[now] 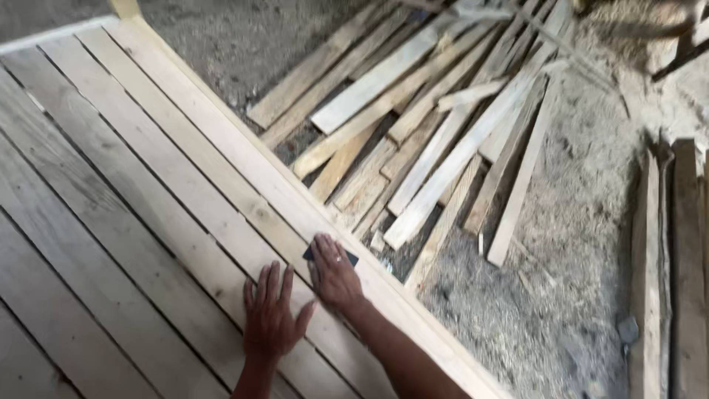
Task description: The person sits on the ground and sands a slatted wooden panel using a small sanding block, rubbing along the slats and gaps by hand, working across different sections of the panel throughout the episode.
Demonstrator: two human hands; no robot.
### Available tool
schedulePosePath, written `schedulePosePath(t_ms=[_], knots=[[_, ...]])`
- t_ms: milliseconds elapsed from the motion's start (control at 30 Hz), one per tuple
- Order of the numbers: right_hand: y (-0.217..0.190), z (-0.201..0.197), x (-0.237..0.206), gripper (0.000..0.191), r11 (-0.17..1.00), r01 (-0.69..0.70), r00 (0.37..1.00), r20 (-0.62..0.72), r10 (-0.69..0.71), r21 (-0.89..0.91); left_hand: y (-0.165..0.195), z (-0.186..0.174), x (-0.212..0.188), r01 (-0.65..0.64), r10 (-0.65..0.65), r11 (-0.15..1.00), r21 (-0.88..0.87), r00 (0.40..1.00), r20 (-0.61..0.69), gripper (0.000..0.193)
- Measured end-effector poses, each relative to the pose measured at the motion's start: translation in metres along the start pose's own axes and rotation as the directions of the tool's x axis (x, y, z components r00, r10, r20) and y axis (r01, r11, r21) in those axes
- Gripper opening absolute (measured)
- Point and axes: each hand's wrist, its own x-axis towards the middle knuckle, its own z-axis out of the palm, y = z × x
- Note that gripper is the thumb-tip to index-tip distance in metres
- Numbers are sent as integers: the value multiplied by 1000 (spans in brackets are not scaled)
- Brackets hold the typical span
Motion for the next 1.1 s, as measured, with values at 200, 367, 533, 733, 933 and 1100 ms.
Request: schedulePosePath(t_ms=[200, 367, 533, 733, 933, 1100], knots=[[5, -10, -55, 50, 999, 21, 1000, -13, -21, 36, -9, 10, -8, 14, -13, 999, -40, 1000, 4, 82], [4, 11, -16, 46, 1000, 24, 997, -75, -24, -6, -12, 14, -10, 26, -26, 1000, -5, 999, 33, 84], [10, 47, 70, 49, 994, -89, 996, -11, 90, 62, -15, 16, -9, 56, -65, 996, 72, 989, 130, 86], [17, 9, -6, 52, 992, -123, 992, 38, 124, -28, -14, 15, -10, 58, -66, 996, 68, 990, 128, 83], [14, -19, -56, 53, 984, -149, 987, 49, 154, -94, -14, 11, -14, 63, -69, 997, 43, 987, 148, 82], [6, 22, 50, 55, 986, -156, 984, 91, 150, 64, -13, 14, -5, 80, -90, 995, 65, 982, 168, 84]])
